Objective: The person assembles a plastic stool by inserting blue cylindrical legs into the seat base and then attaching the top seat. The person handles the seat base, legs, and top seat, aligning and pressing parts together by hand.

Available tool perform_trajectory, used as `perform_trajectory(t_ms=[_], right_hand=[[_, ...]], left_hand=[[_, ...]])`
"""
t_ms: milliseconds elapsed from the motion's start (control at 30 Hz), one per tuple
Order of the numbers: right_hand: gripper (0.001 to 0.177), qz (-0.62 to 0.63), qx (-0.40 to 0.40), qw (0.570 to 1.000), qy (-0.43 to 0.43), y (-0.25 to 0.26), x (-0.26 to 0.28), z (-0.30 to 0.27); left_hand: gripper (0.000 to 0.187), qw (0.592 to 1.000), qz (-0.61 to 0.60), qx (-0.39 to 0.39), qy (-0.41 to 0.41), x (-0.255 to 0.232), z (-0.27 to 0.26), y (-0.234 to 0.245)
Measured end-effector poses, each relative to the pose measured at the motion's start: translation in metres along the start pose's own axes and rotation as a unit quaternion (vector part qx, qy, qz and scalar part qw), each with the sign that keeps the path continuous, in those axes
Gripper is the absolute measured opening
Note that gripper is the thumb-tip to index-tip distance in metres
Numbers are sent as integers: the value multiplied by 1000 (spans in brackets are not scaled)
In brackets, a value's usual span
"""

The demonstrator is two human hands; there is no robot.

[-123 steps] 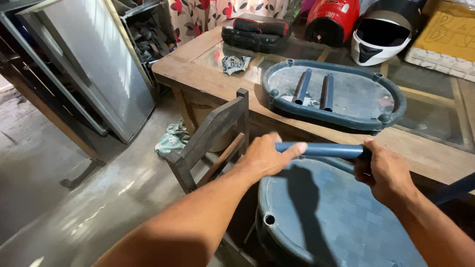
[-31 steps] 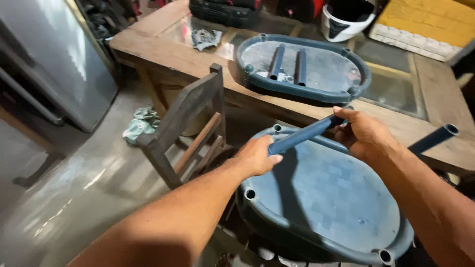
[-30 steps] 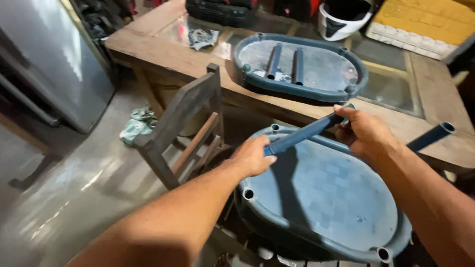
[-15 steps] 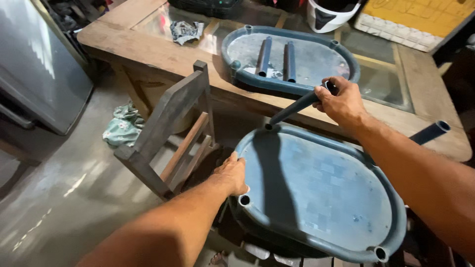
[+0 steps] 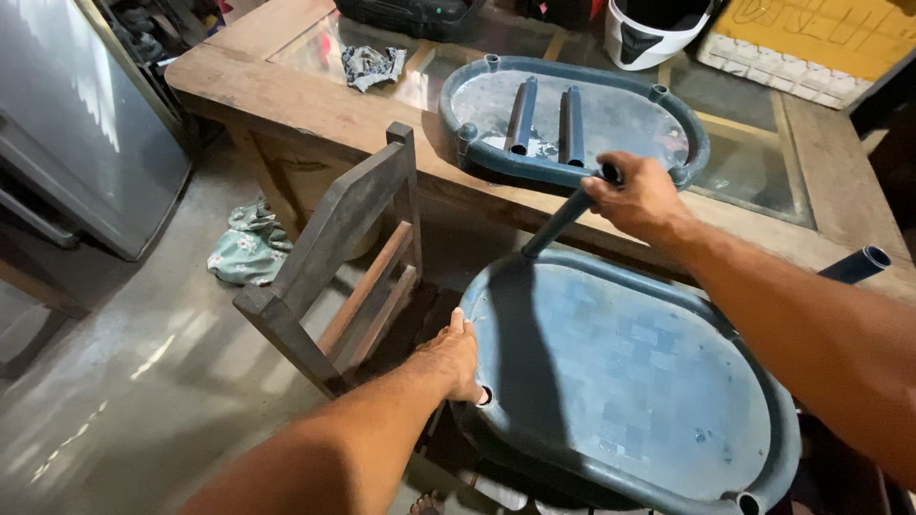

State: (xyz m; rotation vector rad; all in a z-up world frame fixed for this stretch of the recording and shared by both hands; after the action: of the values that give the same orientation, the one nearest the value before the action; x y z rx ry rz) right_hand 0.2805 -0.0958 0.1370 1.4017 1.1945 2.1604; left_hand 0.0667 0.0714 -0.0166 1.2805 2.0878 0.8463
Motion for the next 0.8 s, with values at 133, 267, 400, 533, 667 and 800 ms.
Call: perform_trajectory(t_ms=[133,267,400,533,667,800], right_hand=[[53,-67,-9,993,102,-15,14,16],[60,-166,71,978,100,-36,17,24],[73,-201,75,963,163,-36,24,13],[87,-209,130,967,66,-32,20,3],[93,-201,132,969,59,-29,29,1],[97,-169,161,972,24,-28,28,2]], left_hand=[[131,1000,1,4,10,0,1,-3],[128,999,16,24,18,-1,2,-3],[125,999,3,24,24,0,4,-6],[129,1000,-9,1,11,0,7,-7],[130,1000,-8,20,8,3,8,-10],[129,1000,8,21,6,1,10,-9]])
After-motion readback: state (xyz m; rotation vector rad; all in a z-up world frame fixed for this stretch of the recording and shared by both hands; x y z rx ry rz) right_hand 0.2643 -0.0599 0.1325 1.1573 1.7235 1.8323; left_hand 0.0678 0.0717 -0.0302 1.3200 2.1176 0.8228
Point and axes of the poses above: each hand's wrist, its own z-axis towards the middle knuckle, its own y-axis out of the back of the hand, x = y × z, the point moved 5 cm from there along z, towards the middle knuckle, and after that the axes turned 10 degrees about y, right-handed, at the moved point
